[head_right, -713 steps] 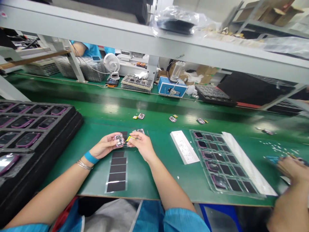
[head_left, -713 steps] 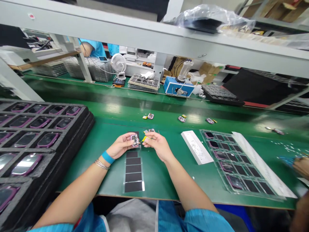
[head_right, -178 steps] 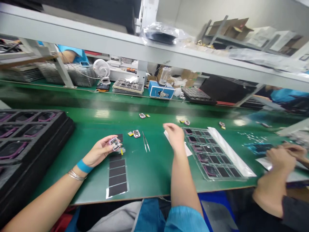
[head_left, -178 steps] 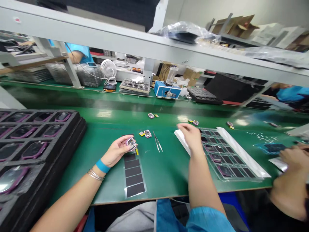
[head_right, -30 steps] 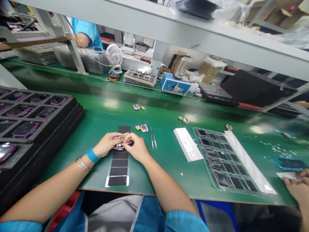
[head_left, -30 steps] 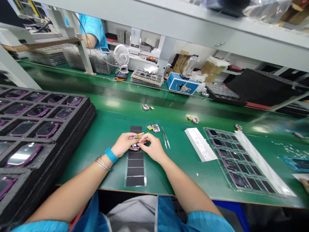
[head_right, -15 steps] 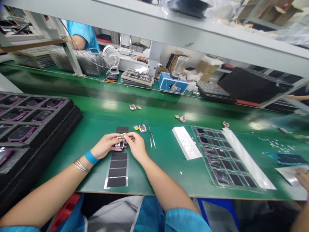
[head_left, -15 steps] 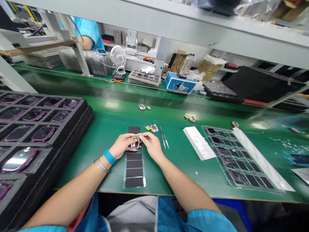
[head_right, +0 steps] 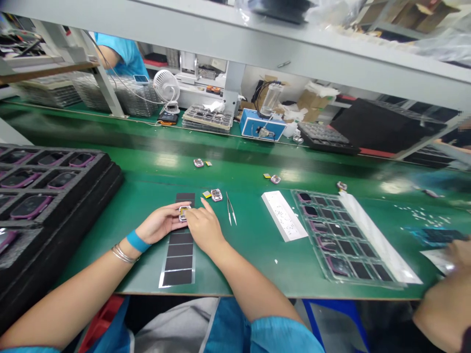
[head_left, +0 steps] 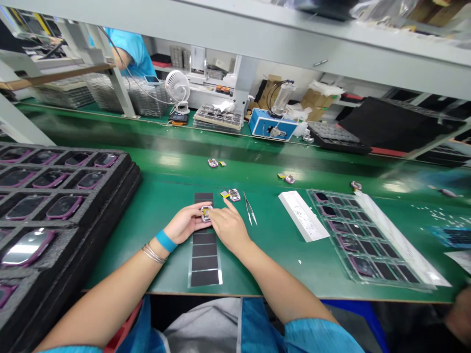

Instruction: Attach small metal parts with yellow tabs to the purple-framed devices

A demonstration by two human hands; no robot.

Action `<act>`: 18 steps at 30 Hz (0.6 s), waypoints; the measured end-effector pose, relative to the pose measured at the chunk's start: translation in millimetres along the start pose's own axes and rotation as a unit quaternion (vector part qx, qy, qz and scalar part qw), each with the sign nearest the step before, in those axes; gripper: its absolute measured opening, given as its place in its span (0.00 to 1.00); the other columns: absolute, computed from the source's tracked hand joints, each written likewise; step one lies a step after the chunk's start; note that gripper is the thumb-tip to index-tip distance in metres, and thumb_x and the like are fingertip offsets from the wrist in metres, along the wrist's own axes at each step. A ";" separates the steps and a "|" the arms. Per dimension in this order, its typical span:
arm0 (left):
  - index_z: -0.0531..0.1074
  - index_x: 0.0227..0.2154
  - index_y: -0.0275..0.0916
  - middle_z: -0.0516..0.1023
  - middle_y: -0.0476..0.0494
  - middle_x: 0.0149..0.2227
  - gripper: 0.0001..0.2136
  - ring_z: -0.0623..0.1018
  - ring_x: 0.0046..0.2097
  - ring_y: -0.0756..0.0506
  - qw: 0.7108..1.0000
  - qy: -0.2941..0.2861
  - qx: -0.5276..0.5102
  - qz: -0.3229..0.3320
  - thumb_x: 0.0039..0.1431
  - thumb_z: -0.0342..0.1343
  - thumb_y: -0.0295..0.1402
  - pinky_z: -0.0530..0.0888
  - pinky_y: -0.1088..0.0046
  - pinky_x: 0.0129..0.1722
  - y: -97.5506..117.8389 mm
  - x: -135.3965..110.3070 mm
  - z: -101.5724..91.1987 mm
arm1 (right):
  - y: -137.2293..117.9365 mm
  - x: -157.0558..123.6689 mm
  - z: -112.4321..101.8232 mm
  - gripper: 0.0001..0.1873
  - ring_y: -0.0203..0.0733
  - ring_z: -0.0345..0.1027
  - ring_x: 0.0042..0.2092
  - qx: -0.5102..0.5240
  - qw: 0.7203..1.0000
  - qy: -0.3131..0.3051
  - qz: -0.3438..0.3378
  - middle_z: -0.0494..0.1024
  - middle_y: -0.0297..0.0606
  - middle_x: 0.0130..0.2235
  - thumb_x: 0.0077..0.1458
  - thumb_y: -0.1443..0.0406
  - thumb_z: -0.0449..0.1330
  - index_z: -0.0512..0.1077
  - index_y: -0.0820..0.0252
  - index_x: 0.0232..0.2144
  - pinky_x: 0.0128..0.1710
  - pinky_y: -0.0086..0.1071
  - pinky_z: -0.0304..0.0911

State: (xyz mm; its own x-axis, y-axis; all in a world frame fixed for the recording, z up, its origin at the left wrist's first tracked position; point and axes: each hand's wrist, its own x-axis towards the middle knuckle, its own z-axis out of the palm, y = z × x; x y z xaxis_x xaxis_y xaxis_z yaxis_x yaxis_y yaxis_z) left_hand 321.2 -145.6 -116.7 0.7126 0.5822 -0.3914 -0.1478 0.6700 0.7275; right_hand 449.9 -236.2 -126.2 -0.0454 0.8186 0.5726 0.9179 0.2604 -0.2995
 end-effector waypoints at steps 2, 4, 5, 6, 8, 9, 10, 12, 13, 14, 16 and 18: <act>0.73 0.42 0.31 0.76 0.37 0.39 0.15 0.77 0.39 0.44 1.000 -0.002 -0.021 0.006 0.48 0.56 0.21 0.75 0.64 0.43 0.3 -0.6 -0.4 | -1.2 -0.5 -0.7 0.10 0.39 0.67 0.38 -0.023 1.000 -0.013 -0.004 0.76 0.37 0.40 0.59 0.72 0.53 0.74 0.58 0.37 0.59 0.48 0.48; 0.72 0.44 0.31 0.76 0.36 0.40 0.16 0.77 0.39 0.45 1.000 -0.001 -0.014 0.015 0.50 0.57 0.21 0.75 0.65 0.44 -0.4 -0.5 -1.6 | -0.6 -0.1 0.2 0.08 0.40 0.66 0.41 -0.004 1.000 -0.010 0.008 0.75 0.37 0.40 0.58 0.71 0.55 0.74 0.58 0.36 0.58 0.48 0.51; 0.71 0.45 0.31 0.76 0.36 0.40 0.17 0.77 0.40 0.45 1.000 -0.002 -0.007 0.020 0.50 0.58 0.21 0.75 0.66 0.44 -1.0 -0.3 -2.3 | 0.6 0.3 1.3 0.07 0.40 0.65 0.43 0.021 1.000 -0.005 0.022 0.74 0.37 0.40 0.58 0.71 0.56 0.74 0.58 0.35 0.56 0.46 0.54; 0.71 0.46 0.32 0.76 0.36 0.41 0.18 0.77 0.41 0.44 1.000 -0.008 -0.001 0.025 0.50 0.59 0.21 0.75 0.66 0.44 -1.7 0.0 -3.0 | 2.6 0.6 2.9 0.06 0.40 0.65 0.43 0.056 0.997 0.001 0.044 0.73 0.38 0.40 0.57 0.70 0.57 0.73 0.58 0.33 0.55 0.44 0.57; 0.70 0.48 0.33 0.76 0.37 0.43 0.21 0.76 0.41 0.44 0.999 -0.021 0.009 0.036 0.49 0.62 0.22 0.74 0.66 0.44 -3.1 0.6 -4.1 | 8.5 1.0 6.7 0.02 0.40 0.64 0.46 0.157 0.982 0.017 0.108 0.70 0.39 0.42 0.54 0.69 0.60 0.72 0.59 0.31 0.51 0.40 0.61; 0.70 0.48 0.34 0.76 0.37 0.43 0.22 0.76 0.42 0.44 0.999 -0.030 0.015 0.042 0.48 0.63 0.23 0.74 0.66 0.44 -3.7 0.9 -4.5 | 12.1 0.9 8.7 0.05 0.41 0.63 0.48 0.222 0.963 0.025 0.149 0.69 0.40 0.44 0.51 0.68 0.62 0.71 0.59 0.33 0.50 0.38 0.63; 0.70 0.48 0.34 0.76 0.37 0.43 0.23 0.76 0.42 0.44 0.998 -0.041 0.022 0.048 0.47 0.65 0.24 0.74 0.67 0.44 -4.3 1.2 -4.9 | 15.6 0.7 10.5 0.11 0.41 0.63 0.49 0.293 0.937 0.026 0.190 0.67 0.40 0.46 0.48 0.67 0.64 0.69 0.59 0.37 0.48 0.37 0.65; 0.70 0.48 0.33 0.76 0.36 0.43 0.24 0.76 0.42 0.44 0.995 -0.069 0.043 0.054 0.45 0.67 0.27 0.74 0.68 0.43 -5.4 1.9 -6.0 | 21.0 0.3 12.8 0.25 0.41 0.65 0.49 0.433 0.864 -0.007 0.257 0.66 0.41 0.49 0.43 0.64 0.66 0.65 0.57 0.44 0.47 0.37 0.67; 0.71 0.47 0.33 0.76 0.36 0.42 0.24 0.77 0.41 0.43 0.994 -0.081 0.053 0.057 0.44 0.67 0.28 0.74 0.69 0.43 -6.0 2.4 -6.8 | 22.4 0.2 13.3 0.29 0.41 0.66 0.48 0.488 0.827 -0.035 0.278 0.68 0.41 0.49 0.42 0.63 0.67 0.63 0.57 0.47 0.47 0.37 0.67; 0.72 0.45 0.32 0.76 0.35 0.42 0.23 0.77 0.41 0.43 0.992 -0.091 0.062 0.060 0.44 0.68 0.30 0.74 0.69 0.42 -6.7 3.1 -7.9 | 22.7 0.3 13.4 0.30 0.41 0.68 0.47 0.525 0.798 -0.062 0.290 0.70 0.41 0.47 0.42 0.62 0.67 0.62 0.57 0.47 0.47 0.38 0.67; 0.72 0.44 0.32 0.77 0.35 0.41 0.23 0.77 0.39 0.43 0.990 -0.096 0.073 0.070 0.43 0.69 0.31 0.74 0.69 0.40 -8.3 5.0 -10.2 | 20.6 1.0 13.0 0.29 0.42 0.70 0.45 0.553 0.774 -0.088 0.297 0.73 0.41 0.44 0.43 0.60 0.67 0.63 0.59 0.47 0.46 0.39 0.68; 0.73 0.43 0.32 0.77 0.35 0.40 0.22 0.78 0.38 0.43 0.989 -0.094 0.078 0.088 0.43 0.69 0.33 0.74 0.69 0.39 -9.9 7.1 -11.5 | 17.1 1.8 12.9 0.27 0.43 0.71 0.45 0.542 0.785 -0.070 0.292 0.74 0.41 0.44 0.44 0.60 0.66 0.63 0.59 0.46 0.46 0.39 0.68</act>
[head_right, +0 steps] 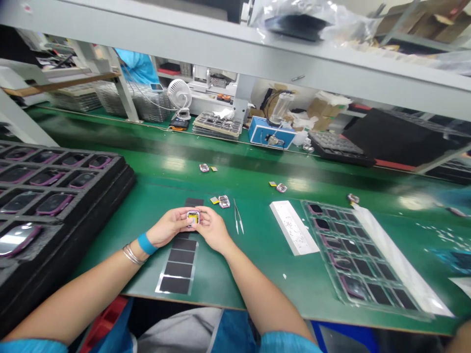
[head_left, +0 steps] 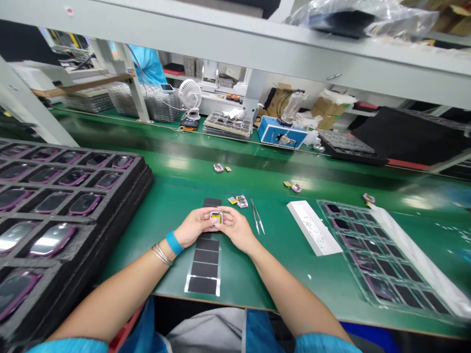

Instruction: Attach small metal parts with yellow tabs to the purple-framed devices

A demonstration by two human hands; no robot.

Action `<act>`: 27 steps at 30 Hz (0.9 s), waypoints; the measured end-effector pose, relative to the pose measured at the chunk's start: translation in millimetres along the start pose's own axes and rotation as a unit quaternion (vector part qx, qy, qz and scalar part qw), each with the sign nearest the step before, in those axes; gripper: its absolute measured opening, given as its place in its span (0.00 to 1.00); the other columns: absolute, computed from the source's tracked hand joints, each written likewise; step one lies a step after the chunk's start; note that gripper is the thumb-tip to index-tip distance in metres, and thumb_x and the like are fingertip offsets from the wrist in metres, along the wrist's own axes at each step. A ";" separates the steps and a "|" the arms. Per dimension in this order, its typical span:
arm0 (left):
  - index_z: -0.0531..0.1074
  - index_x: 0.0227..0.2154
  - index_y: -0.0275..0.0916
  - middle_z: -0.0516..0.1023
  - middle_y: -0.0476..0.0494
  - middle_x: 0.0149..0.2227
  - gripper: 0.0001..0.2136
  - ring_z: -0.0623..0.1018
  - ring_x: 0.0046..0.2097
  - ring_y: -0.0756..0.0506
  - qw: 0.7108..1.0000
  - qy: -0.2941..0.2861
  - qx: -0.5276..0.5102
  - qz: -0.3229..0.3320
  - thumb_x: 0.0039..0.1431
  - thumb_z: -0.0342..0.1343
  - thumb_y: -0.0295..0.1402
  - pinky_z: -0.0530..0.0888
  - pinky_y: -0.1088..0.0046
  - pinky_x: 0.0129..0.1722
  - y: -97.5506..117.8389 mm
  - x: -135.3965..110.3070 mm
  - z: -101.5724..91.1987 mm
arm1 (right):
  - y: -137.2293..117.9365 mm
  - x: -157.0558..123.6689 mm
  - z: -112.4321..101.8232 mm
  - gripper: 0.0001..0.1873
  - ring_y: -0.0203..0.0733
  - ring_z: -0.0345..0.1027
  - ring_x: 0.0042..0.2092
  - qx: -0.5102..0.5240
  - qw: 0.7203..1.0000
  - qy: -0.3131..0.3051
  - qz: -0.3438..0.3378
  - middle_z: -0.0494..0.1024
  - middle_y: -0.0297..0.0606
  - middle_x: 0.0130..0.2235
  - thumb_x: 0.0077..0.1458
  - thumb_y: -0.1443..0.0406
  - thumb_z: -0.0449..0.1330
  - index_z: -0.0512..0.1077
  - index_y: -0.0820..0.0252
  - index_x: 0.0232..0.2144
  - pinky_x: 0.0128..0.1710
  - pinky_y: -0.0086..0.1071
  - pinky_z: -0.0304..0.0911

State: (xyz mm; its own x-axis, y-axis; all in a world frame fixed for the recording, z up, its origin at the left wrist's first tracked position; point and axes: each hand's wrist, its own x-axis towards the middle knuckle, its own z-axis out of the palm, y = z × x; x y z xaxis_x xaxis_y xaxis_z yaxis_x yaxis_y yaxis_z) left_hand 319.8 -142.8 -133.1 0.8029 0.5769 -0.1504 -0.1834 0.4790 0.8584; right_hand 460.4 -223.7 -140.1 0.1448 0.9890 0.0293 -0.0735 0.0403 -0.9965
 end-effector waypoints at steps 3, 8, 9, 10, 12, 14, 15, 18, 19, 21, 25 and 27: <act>0.74 0.42 0.33 0.78 0.36 0.39 0.23 0.78 0.39 0.42 0.999 -0.002 0.021 0.028 0.42 0.69 0.35 0.74 0.69 0.39 -0.6 1.4 2.8 | 0.7 -1.0 2.8 0.27 0.44 0.70 0.46 -0.034 0.999 0.018 -0.030 0.73 0.44 0.46 0.46 0.59 0.64 0.62 0.59 0.47 0.46 0.39 0.68; 0.74 0.45 0.34 0.77 0.36 0.41 0.26 0.77 0.41 0.40 0.985 0.054 0.101 0.132 0.42 0.68 0.40 0.74 0.65 0.41 18.0 -12.9 9.6 | 10.0 -2.6 -1.7 0.32 0.48 0.63 0.53 -0.242 0.964 0.022 -0.106 0.66 0.46 0.53 0.52 0.53 0.58 0.58 0.57 0.56 0.54 0.47 0.60; 0.73 0.47 0.35 0.76 0.35 0.43 0.27 0.76 0.43 0.39 0.979 0.078 0.097 0.161 0.44 0.67 0.41 0.73 0.64 0.42 25.2 -22.2 9.2 | 12.9 -2.6 -3.0 0.33 0.50 0.60 0.56 -0.324 0.936 0.019 -0.134 0.65 0.46 0.55 0.52 0.51 0.58 0.58 0.57 0.57 0.56 0.49 0.56; 0.71 0.50 0.36 0.75 0.35 0.46 0.27 0.75 0.46 0.38 0.974 0.096 0.083 0.187 0.47 0.65 0.41 0.73 0.63 0.45 33.0 -34.6 8.4 | 16.1 -2.6 -4.2 0.31 0.52 0.56 0.57 -0.398 0.904 0.007 -0.155 0.63 0.46 0.56 0.53 0.50 0.57 0.61 0.56 0.56 0.57 0.51 0.53; 0.67 0.54 0.39 0.72 0.36 0.50 0.26 0.72 0.50 0.38 0.965 0.117 0.070 0.224 0.54 0.60 0.41 0.70 0.61 0.49 48.4 -67.9 6.8 | 22.6 -2.6 -6.4 0.27 0.53 0.53 0.59 -0.513 0.838 -0.041 -0.181 0.62 0.43 0.57 0.56 0.50 0.53 0.65 0.53 0.54 0.57 0.53 0.52; 0.66 0.55 0.41 0.71 0.37 0.52 0.22 0.71 0.52 0.38 0.943 0.154 0.143 0.259 0.57 0.58 0.39 0.70 0.62 0.50 61.9 -107.8 4.7 | 28.6 -2.5 -8.6 0.25 0.52 0.51 0.60 -0.581 0.785 -0.081 -0.199 0.60 0.41 0.58 0.59 0.50 0.48 0.64 0.52 0.54 0.57 0.54 0.52; 0.68 0.53 0.42 0.71 0.39 0.52 0.21 0.71 0.52 0.39 0.914 0.194 0.217 0.281 0.57 0.58 0.37 0.70 0.63 0.49 67.8 -127.8 3.0 | 31.2 -2.2 -9.9 0.25 0.52 0.49 0.61 -0.600 0.767 -0.092 -0.207 0.60 0.40 0.59 0.61 0.51 0.46 0.63 0.52 0.56 0.58 0.55 0.51; 0.70 0.51 0.46 0.71 0.43 0.50 0.19 0.71 0.50 0.42 0.759 0.330 0.457 0.326 0.56 0.59 0.33 0.70 0.64 0.49 82.1 -177.5 -4.2 | 38.0 0.2 -15.2 0.24 0.52 0.45 0.63 -0.626 0.745 -0.098 -0.210 0.57 0.37 0.61 0.63 0.53 0.41 0.62 0.51 0.57 0.58 0.56 0.49; 0.69 0.51 0.46 0.71 0.44 0.49 0.19 0.71 0.50 0.42 0.700 0.368 0.515 0.332 0.55 0.59 0.32 0.69 0.64 0.50 85.7 -189.4 -6.6 | 40.0 1.4 -17.1 0.25 0.51 0.44 0.63 -0.627 0.745 -0.098 -0.206 0.56 0.36 0.61 0.63 0.53 0.40 0.62 0.51 0.57 0.58 0.56 0.50; 0.68 0.52 0.46 0.72 0.44 0.48 0.20 0.71 0.49 0.42 0.606 0.416 0.590 0.334 0.55 0.60 0.31 0.68 0.63 0.51 92.4 -207.1 -11.1 | 43.7 3.9 -20.7 0.26 0.51 0.45 0.63 -0.624 0.749 -0.102 -0.198 0.56 0.36 0.61 0.63 0.52 0.39 0.61 0.51 0.57 0.58 0.56 0.51; 0.66 0.52 0.43 0.73 0.44 0.49 0.21 0.71 0.49 0.41 0.515 0.442 0.662 0.319 0.55 0.60 0.33 0.68 0.62 0.51 114.3 -228.7 -30.5 | 48.3 7.9 -25.3 0.26 0.52 0.47 0.63 -0.617 0.755 -0.107 -0.194 0.57 0.36 0.61 0.61 0.50 0.41 0.63 0.50 0.57 0.57 0.56 0.53; 0.67 0.51 0.42 0.73 0.43 0.49 0.20 0.71 0.50 0.41 0.481 0.468 0.677 0.302 0.54 0.60 0.34 0.66 0.61 0.52 135.7 -239.6 -57.1 | 48.8 8.5 -26.3 0.27 0.52 0.47 0.62 -0.616 0.756 -0.107 -0.192 0.57 0.35 0.61 0.60 0.50 0.42 0.63 0.49 0.56 0.57 0.56 0.54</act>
State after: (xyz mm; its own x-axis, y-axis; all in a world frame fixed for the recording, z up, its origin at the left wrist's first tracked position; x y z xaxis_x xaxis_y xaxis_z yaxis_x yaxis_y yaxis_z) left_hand 70.2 -178.2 -8.5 0.1118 0.6889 0.7162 0.8231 -0.4680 0.3217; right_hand 484.0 -217.1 -190.6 -0.2514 0.9434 0.2161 0.9279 0.2985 -0.2235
